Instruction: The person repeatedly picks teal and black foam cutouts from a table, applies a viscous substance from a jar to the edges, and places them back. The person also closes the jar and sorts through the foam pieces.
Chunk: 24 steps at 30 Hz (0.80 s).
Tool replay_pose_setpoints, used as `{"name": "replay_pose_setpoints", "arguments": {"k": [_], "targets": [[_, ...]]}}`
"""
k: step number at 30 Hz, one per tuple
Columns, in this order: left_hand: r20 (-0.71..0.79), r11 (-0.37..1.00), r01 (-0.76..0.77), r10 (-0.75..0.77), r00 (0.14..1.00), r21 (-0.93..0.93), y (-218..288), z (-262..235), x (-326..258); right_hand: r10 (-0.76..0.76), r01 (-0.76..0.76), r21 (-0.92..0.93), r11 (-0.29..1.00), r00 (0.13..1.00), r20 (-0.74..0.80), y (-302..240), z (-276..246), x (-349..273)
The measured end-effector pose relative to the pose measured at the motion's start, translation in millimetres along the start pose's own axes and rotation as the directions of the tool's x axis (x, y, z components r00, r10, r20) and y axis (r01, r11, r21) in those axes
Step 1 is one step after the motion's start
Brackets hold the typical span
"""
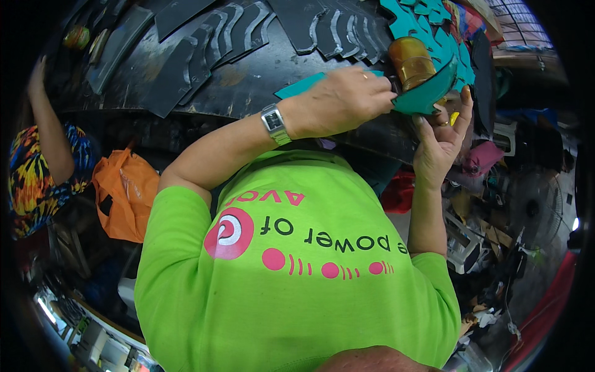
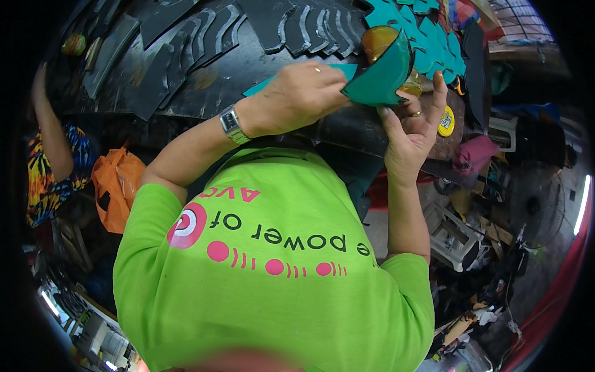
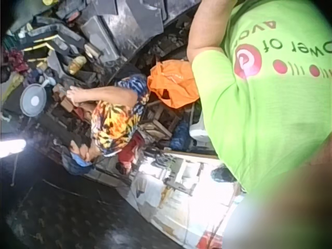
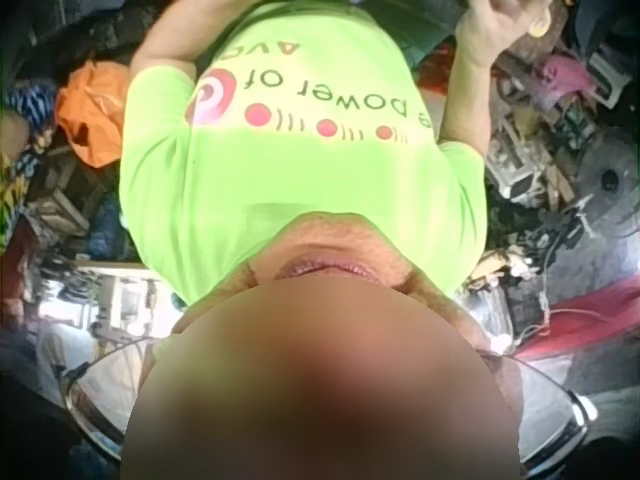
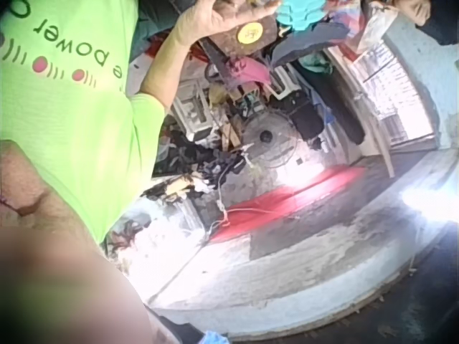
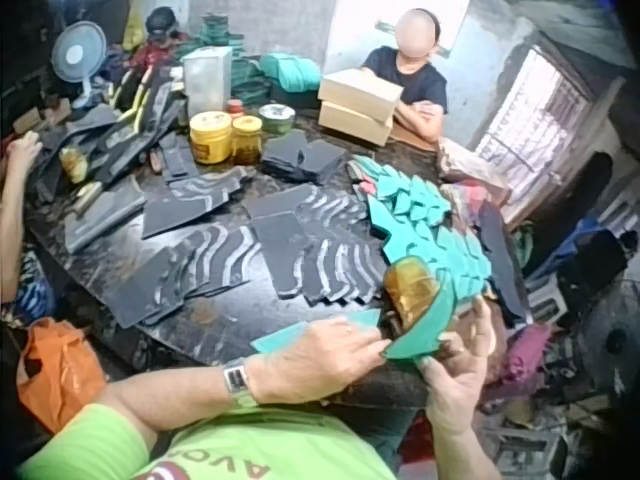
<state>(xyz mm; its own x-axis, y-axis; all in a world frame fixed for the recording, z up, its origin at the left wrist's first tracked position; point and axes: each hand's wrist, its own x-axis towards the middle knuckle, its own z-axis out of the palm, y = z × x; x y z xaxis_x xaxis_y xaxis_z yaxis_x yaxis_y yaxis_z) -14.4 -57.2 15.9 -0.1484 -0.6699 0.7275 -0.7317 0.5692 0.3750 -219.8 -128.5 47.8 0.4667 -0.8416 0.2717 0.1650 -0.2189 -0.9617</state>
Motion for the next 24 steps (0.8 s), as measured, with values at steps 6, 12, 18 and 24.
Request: {"name": "replay_pose_setpoints", "arguments": {"k": [6, 12, 18, 24], "targets": [[0.034, 0.493, 0.417, -0.614, 0.788, -0.763, -2.3, -19.8, -4.2, -0.313, 0.343, -0.307, 0.888, 0.939, 0.145, -14.1, -35.6, 14.5], [0.224, 0.207, 0.517, -0.726, 0.650, -0.831, 11.0, -27.2, -26.6, -0.163, 0.358, -0.689, 0.631, 0.929, 0.333, -14.6, -59.9, -4.4], [0.311, 0.026, 0.492, -0.746, 0.589, -0.870, 23.4, -7.0, -39.2, -0.098, 0.260, -0.876, 0.406, 0.965, 0.241, 8.2, -52.7, -14.6], [0.358, -0.031, 0.489, -0.721, 0.593, -0.872, 28.9, 2.6, -40.1, -0.005, 0.267, -0.940, 0.212, 0.962, 0.272, 10.3, -46.8, -14.8]]}}
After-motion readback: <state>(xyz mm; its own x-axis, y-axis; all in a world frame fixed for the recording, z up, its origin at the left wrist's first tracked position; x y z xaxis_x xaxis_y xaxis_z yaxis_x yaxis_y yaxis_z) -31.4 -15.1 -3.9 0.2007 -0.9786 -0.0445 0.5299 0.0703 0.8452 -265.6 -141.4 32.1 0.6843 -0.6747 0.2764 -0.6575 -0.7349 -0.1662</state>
